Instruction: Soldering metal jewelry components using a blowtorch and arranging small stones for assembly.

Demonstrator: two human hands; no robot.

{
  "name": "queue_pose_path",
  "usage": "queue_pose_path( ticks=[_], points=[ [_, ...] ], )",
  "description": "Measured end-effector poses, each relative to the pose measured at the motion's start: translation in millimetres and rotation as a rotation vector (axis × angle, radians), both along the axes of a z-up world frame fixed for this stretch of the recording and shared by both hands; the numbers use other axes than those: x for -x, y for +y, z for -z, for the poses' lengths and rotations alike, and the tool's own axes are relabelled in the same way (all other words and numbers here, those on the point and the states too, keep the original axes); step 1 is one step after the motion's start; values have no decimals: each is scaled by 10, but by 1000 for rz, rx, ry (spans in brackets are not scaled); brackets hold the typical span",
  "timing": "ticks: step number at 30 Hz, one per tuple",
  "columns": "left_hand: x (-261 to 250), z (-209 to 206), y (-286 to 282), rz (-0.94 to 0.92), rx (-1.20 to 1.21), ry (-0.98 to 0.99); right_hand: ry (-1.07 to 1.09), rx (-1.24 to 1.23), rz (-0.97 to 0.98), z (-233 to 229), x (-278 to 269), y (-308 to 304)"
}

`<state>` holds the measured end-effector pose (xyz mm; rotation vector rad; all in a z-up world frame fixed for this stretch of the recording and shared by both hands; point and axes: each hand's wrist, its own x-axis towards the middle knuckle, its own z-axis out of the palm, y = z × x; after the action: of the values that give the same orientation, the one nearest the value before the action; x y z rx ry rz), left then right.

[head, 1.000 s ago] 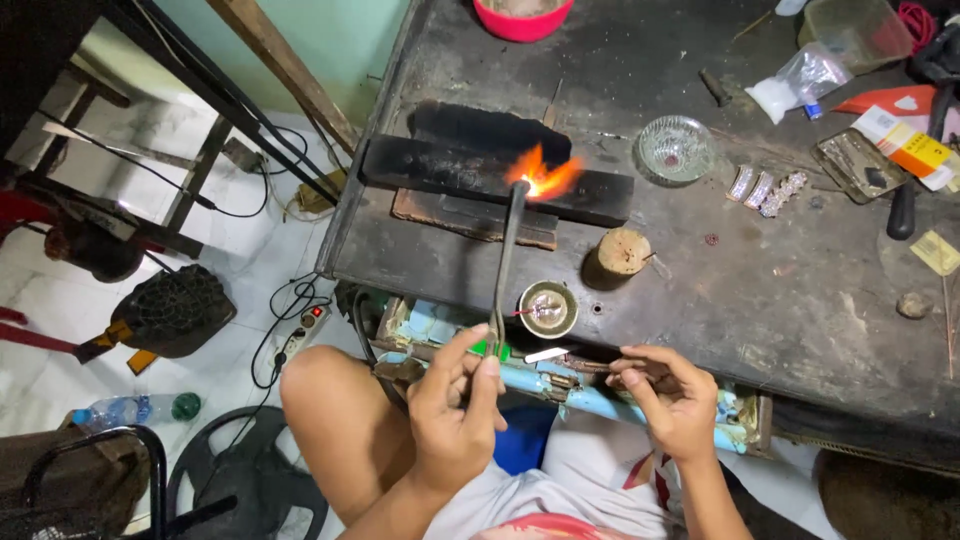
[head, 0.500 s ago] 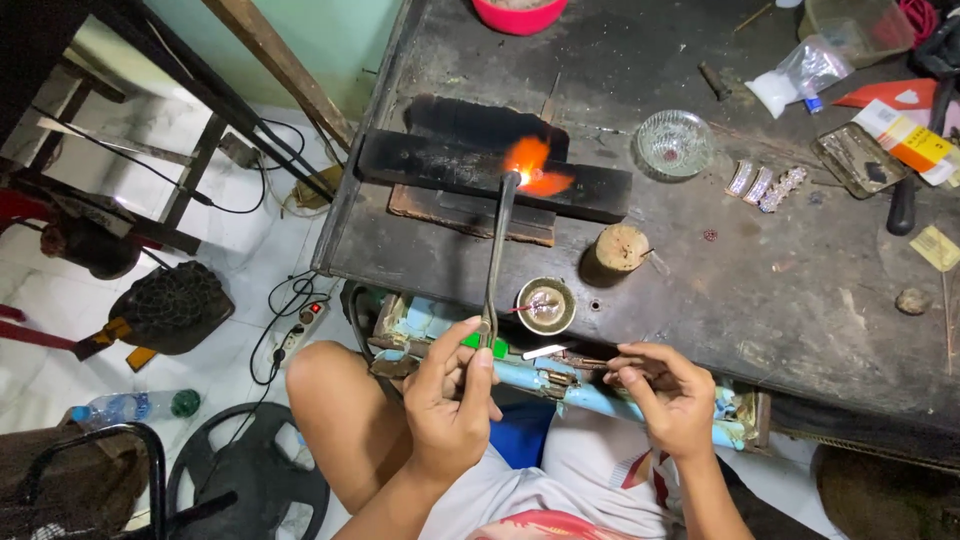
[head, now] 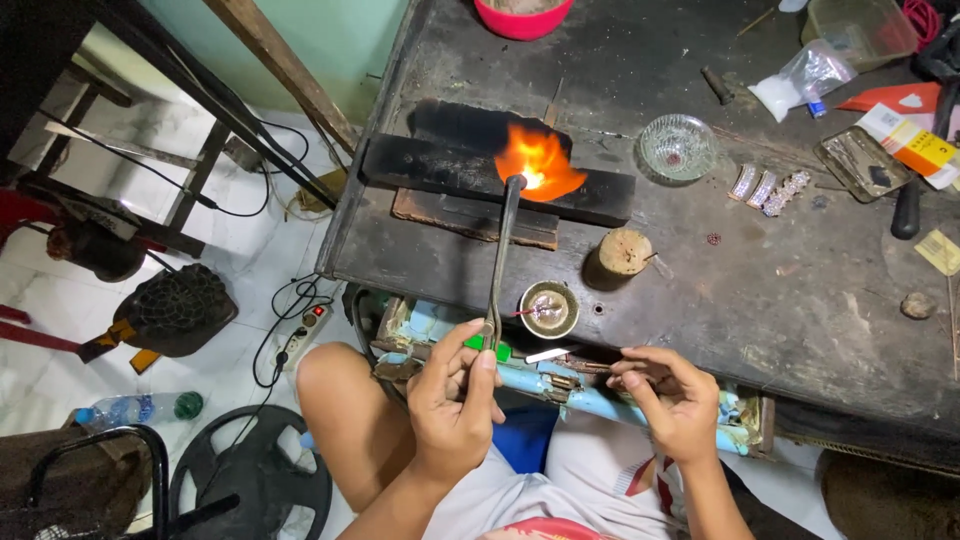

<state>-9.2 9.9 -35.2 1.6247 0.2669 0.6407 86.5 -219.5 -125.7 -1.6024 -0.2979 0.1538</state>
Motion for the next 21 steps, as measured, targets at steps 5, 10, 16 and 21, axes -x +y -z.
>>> queue_pose_path(
  ticks=[5,10,16,21],
  points=[
    [-6,2,27,16,64,5,4,9,-3,4,-1,-2],
    [-37,-8,70,18,34,7,7,4,0,-2,-13,2],
    [-40,-7,145,26,172,21,9,26,8,-5,-11,4],
    [-60,-22,288,-24,254,56,1,9,-2,-4,-14,3]
  ],
)
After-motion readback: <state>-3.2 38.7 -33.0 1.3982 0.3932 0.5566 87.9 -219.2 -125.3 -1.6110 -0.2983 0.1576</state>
